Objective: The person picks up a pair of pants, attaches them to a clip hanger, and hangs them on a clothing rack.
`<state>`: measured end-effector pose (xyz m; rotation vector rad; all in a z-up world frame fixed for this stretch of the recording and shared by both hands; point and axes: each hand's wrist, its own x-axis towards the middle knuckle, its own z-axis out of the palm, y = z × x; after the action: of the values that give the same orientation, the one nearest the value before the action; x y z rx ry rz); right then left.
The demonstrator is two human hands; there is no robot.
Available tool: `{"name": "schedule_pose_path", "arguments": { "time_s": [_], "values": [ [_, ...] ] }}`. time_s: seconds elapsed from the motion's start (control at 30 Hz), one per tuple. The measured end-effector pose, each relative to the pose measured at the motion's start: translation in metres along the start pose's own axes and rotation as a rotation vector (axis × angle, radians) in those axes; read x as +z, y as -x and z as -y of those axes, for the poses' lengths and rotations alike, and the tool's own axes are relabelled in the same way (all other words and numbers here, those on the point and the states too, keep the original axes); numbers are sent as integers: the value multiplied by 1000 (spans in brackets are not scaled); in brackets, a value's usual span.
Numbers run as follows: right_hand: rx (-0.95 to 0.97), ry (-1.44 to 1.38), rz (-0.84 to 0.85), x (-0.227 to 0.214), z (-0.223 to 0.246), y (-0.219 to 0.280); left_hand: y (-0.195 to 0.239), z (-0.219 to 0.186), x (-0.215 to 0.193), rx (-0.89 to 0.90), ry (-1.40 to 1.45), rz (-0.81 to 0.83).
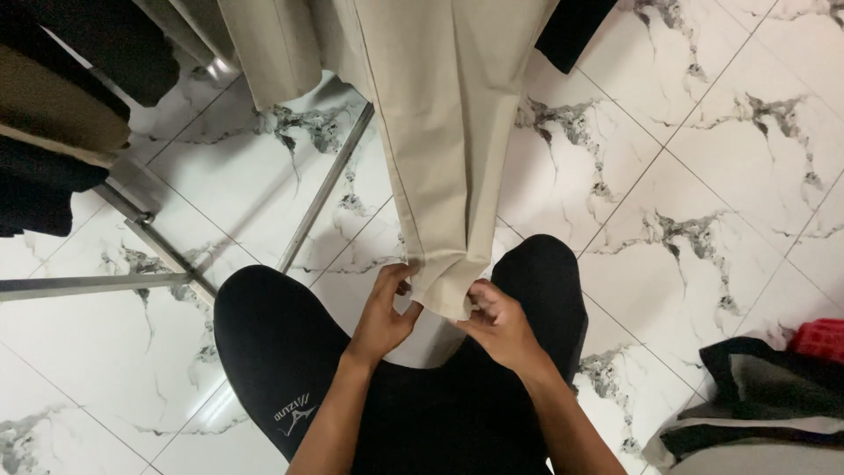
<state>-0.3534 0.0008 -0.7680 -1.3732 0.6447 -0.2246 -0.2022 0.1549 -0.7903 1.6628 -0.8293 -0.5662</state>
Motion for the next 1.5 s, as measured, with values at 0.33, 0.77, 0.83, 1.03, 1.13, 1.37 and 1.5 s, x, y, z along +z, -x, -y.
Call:
{"name": "schedule_pose_path", "arguments": {
  "time_s": [0.33,0.77,0.83,1.03,1.13,1.37,1.5],
  "values": [
    [-81,637,-277,10,-31,-37,-12,78,6,261,-696,-213],
    [110,385,-139,-27,-199,-121,-9,130,1,80,-799,-180],
    [164,44,-166,-30,-210,-128,-10,111,-1,48,-605,-126],
    [159,-126,-152,-8,-177,-113,-43,49,-12,-409,194,-163],
    [206,-148,-95,-12,-178,-101,-52,70,-4,-410,74,-200],
    [218,253,-68,-13,-142,-80,-38,143,12,-400,179,-180],
    [103,72,-231,-12,-169,-99,-28,103,1,-383,149,-258]
  ]
}}
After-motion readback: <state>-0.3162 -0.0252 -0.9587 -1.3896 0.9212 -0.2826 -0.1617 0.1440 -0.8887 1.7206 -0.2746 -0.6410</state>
